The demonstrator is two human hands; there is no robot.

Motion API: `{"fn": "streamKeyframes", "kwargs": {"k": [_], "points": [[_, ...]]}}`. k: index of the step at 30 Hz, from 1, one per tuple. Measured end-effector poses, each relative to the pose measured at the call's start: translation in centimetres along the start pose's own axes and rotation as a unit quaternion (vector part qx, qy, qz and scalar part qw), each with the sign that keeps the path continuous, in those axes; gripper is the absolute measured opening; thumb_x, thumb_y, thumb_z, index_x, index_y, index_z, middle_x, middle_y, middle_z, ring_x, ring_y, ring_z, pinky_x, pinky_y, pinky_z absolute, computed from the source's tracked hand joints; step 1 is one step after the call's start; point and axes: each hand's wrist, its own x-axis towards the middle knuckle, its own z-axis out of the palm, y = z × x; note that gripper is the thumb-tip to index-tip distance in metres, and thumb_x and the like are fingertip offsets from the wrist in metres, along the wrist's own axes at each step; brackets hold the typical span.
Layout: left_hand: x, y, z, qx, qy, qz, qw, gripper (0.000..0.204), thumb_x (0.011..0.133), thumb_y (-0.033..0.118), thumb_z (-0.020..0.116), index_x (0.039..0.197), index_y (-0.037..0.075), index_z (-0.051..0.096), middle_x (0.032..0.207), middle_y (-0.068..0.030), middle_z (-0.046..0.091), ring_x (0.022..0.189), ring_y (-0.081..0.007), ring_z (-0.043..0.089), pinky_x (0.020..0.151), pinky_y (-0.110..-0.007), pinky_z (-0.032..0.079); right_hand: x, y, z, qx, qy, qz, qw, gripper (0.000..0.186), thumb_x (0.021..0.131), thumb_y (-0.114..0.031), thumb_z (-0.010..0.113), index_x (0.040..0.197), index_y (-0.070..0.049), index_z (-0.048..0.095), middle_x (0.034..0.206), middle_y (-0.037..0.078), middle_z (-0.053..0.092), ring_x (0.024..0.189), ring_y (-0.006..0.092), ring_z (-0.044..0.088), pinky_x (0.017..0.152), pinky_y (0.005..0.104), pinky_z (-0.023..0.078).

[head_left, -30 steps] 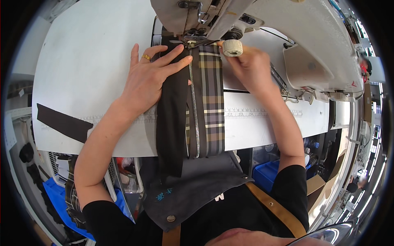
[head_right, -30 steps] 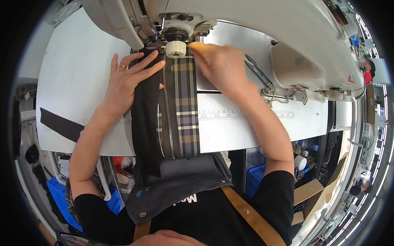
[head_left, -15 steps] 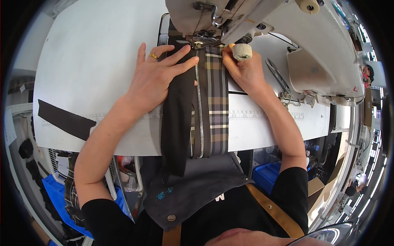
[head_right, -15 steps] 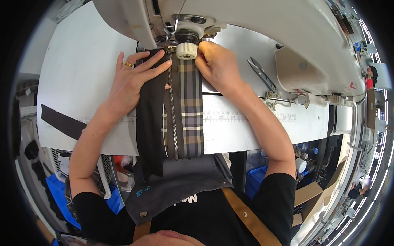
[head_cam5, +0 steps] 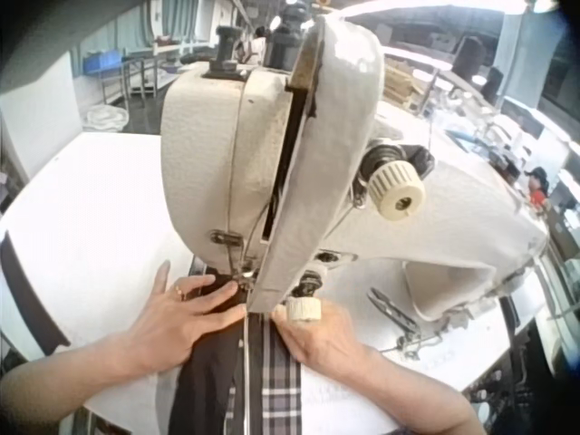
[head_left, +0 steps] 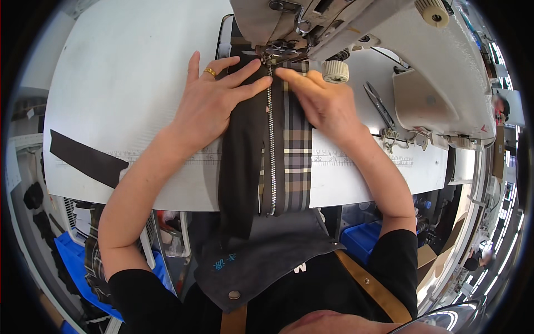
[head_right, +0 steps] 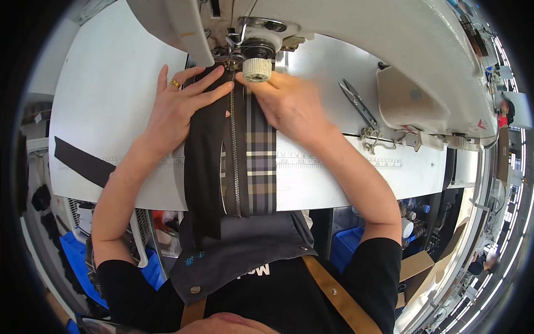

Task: The person sews zippers onto plaid fabric pouches using an industrial sewing machine. They align the zipper with the fabric edge, guide the material under the presser foot, and stitch along the zipper teeth. The person handles multiple pouches, flipping them to sew different sides and trimming threads with scissors.

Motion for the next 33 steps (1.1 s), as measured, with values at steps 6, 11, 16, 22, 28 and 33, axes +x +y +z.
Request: {"fn": "streamKeyframes", "kwargs": {"k": [6, 11, 16, 22, 28, 33], "points": [[-0.2, -0.1, 0.0, -0.002, 0.0, 0.012, 1.0, 0.038, 0.081, 0.023, 0.06, 0.119, 0.026, 0.061, 0.131, 0.0018, 0.052, 0.118, -0.0276, 0.047, 0.105, -0.061, 0.012, 0.1, 0.0, 0.3, -0.03, -0.04, 0.001, 0.999, 0.035, 0.074, -0.005, 0.062, 0.107, -0.014, 0.064, 0.073, 0.006, 0.059, 0.068, 0.0253, 0.059, 0.057, 0.0364, 0.048], [0.6, -0.5, 0.0, -0.003, -0.015, -0.002, 1.0, 0.042, 0.081, 0.015, 0.057, 0.122, 0.027, 0.059, 0.133, 0.0021, 0.051, 0.119, -0.0279, 0.046, 0.106, -0.06, 0.012, 0.4, 0.9, 1.2, -0.004, 0.011, -0.015, 1.0, 0.032, 0.076, -0.006, 0.062, 0.107, -0.014, 0.064, 0.073, 0.006, 0.059, 0.063, 0.0253, 0.06, 0.054, 0.0347, 0.048], [0.6, -0.8, 0.2, 0.024, 0.02, 0.023, 0.999, 0.044, 0.081, 0.007, 0.053, 0.121, 0.024, 0.059, 0.129, 0.0003, 0.054, 0.117, -0.0265, 0.048, 0.107, -0.058, 0.013, 0.4, 1.8, 1.7, -0.02, 0.033, 0.013, 0.999, 0.015, 0.082, -0.008, 0.063, 0.097, -0.011, 0.064, 0.078, 0.006, 0.064, 0.059, 0.0228, 0.061, 0.053, 0.0294, 0.048], [-5.3, 2.2, -1.8, 0.012, 0.074, 0.218, 0.973, 0.028, 0.074, 0.008, 0.061, 0.101, 0.006, 0.065, 0.108, -0.0068, 0.063, 0.092, -0.0176, 0.062, 0.101, -0.053, 0.032, -3.3, 2.7, -3.5, -0.159, -0.011, 0.102, 0.982, 0.013, 0.079, -0.007, 0.063, 0.091, -0.007, 0.062, 0.089, 0.009, 0.064, 0.077, 0.0271, 0.062, 0.069, 0.0334, 0.049], [-10.1, 7.4, -3.1, -0.011, 0.043, 0.059, 0.997, 0.03, 0.077, 0.008, 0.057, 0.106, 0.004, 0.064, 0.111, -0.0072, 0.063, 0.099, -0.0189, 0.061, 0.102, -0.048, 0.03, -9.9, -6.9, -4.2, 0.152, -0.046, -0.083, 0.984, 0.032, 0.069, 0.001, 0.059, 0.101, 0.002, 0.06, 0.107, 0.013, 0.062, 0.102, 0.0314, 0.059, 0.086, 0.0394, 0.047], [-9.8, 7.3, -2.8, -0.043, 0.059, 0.053, 0.996, 0.034, 0.078, 0.008, 0.053, 0.11, 0.005, 0.062, 0.115, -0.0057, 0.061, 0.097, -0.0202, 0.061, 0.105, -0.048, 0.024, -12.2, -12.0, -0.2, -0.049, -0.019, -0.068, 0.996, 0.034, 0.072, -0.01, 0.058, 0.105, -0.009, 0.064, 0.115, 0.007, 0.06, 0.111, 0.0258, 0.053, 0.09, 0.0363, 0.042]]}}
